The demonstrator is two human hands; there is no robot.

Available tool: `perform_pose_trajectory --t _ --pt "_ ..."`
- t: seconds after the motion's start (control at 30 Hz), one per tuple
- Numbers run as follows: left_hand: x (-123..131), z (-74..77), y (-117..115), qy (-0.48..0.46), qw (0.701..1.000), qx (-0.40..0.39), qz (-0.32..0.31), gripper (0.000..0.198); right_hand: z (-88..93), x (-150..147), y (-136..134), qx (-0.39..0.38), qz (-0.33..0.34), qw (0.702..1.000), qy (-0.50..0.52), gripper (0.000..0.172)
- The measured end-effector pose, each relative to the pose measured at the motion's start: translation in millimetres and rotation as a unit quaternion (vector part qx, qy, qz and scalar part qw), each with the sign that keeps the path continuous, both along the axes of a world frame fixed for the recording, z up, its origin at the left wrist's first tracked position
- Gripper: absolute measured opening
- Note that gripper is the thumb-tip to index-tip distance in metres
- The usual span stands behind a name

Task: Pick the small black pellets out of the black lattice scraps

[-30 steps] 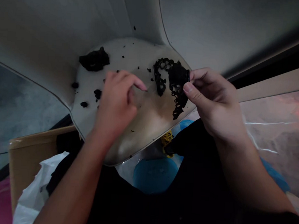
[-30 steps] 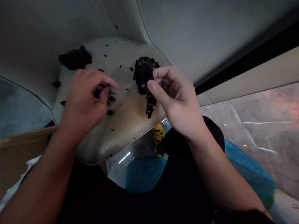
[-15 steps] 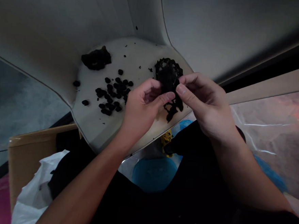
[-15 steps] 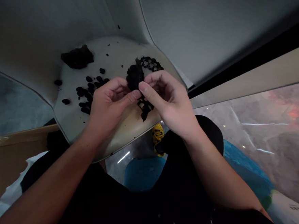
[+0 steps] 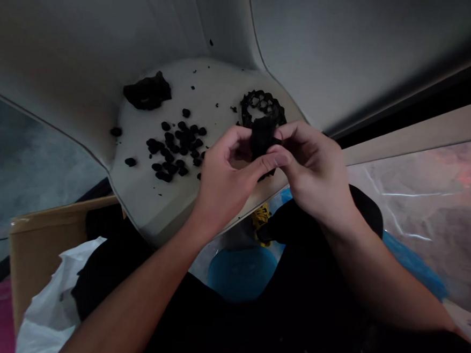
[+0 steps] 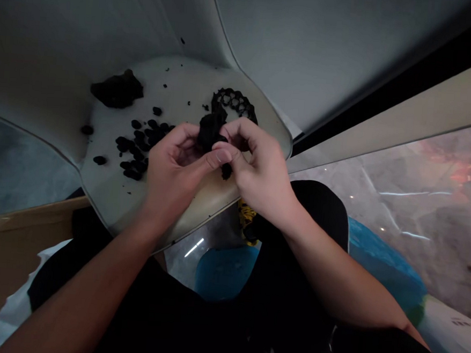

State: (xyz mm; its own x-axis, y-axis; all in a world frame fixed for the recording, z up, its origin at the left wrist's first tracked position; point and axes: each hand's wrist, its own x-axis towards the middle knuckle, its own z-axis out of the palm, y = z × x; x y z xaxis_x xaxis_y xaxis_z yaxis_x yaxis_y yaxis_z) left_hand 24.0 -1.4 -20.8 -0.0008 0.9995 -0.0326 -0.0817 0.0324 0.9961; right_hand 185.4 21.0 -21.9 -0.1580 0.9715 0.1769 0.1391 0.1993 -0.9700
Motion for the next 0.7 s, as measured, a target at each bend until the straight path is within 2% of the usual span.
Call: perform_pose_trajectory --t 0.13,0.3,0.5,0.6,0.7 --pt "1 8.9 -3 -0.018 0.999 -0.017 0.022 0.028 -0.4 -2 -3 -0.014 0.020 1.000 0.003 0.045" --pt "-6 19.9 -1 -0.032 0.999 -0.020 0.016 0.025 4.3 -7 -6 -0.059 0.027 0.997 0.028 0.053" --pt "-17 11.5 3 -0.114 0.992 -0.054 0.007 0.034 11.4 -11 -6 -0.076 0.027 0.996 0.047 0.057" --pt "-19 8.1 5 -0.132 0.989 -0.068 -0.027 0.021 11.3 -10 -5 -0.076 0.046 0.993 0.082 0.051" --pt "-23 12.5 6 -0.110 0.991 -0.066 -0.048 0.008 7.6 -5 -5 -0.088 0.070 0.986 0.126 0.037"
